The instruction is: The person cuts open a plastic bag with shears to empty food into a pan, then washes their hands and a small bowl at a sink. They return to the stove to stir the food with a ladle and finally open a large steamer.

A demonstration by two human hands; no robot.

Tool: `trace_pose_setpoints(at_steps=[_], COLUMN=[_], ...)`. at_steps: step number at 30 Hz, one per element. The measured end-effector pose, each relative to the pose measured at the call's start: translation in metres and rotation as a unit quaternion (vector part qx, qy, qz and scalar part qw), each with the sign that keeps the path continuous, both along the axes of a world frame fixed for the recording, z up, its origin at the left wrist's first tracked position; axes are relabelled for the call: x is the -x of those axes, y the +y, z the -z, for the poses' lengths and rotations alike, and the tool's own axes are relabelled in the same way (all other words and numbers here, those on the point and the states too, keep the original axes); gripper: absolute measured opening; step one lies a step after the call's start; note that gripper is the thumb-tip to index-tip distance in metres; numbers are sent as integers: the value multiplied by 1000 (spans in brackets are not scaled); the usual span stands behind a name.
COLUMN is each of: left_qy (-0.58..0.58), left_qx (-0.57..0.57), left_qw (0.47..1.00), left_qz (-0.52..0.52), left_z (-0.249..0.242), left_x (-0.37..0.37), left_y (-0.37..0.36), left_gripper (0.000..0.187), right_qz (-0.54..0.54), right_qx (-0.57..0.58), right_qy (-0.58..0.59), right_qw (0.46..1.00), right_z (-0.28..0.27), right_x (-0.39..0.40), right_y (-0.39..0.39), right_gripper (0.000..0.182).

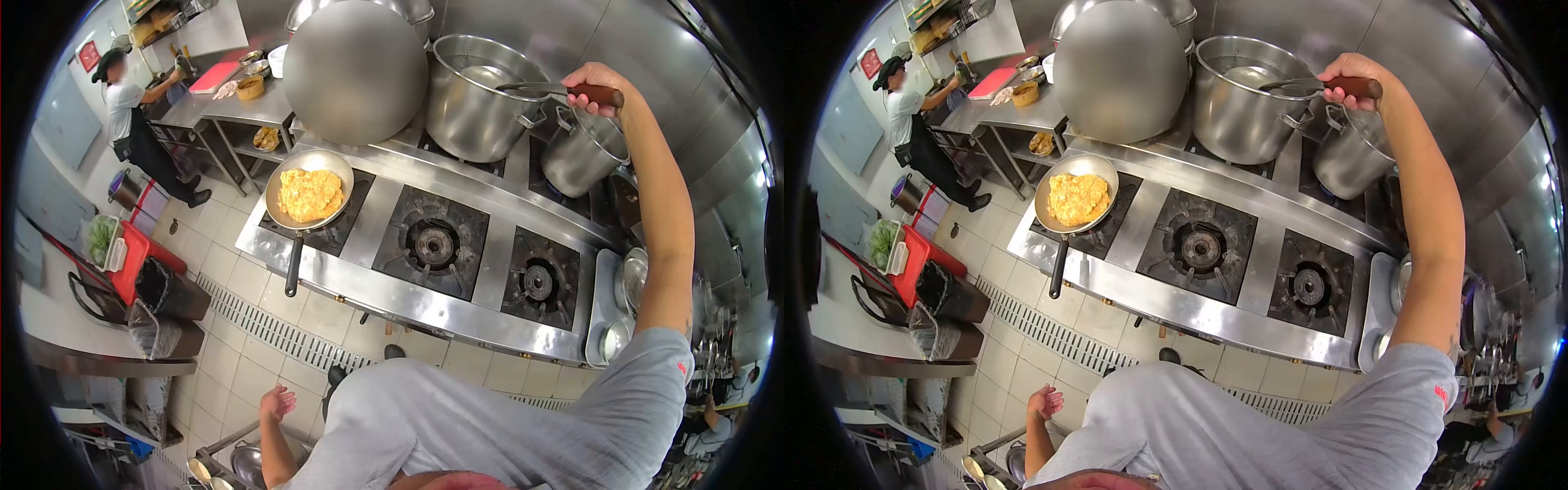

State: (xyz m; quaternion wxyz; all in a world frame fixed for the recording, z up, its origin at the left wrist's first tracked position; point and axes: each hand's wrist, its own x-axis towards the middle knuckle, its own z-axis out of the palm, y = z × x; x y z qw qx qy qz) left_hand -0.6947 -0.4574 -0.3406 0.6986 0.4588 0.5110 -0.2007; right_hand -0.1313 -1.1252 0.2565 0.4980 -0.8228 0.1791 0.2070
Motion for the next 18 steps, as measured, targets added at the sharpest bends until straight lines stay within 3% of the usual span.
trace_pose_setpoints(at_steps=[4,18], left_qy=[-5,-1], left_qx=[8,35], left_qw=[1000,999], left_qz=[11,19], left_z=[9,28], left_x=[-1,19], left_y=[4,62], left_gripper=[45,45], right_qz=[33,31], right_qx=[28,-66], right_qy=[-11,-67], right_qw=[999,995], right_z=[-8,-39], right_x=[16,79], right_y=[21,56], right_gripper=[15,17])
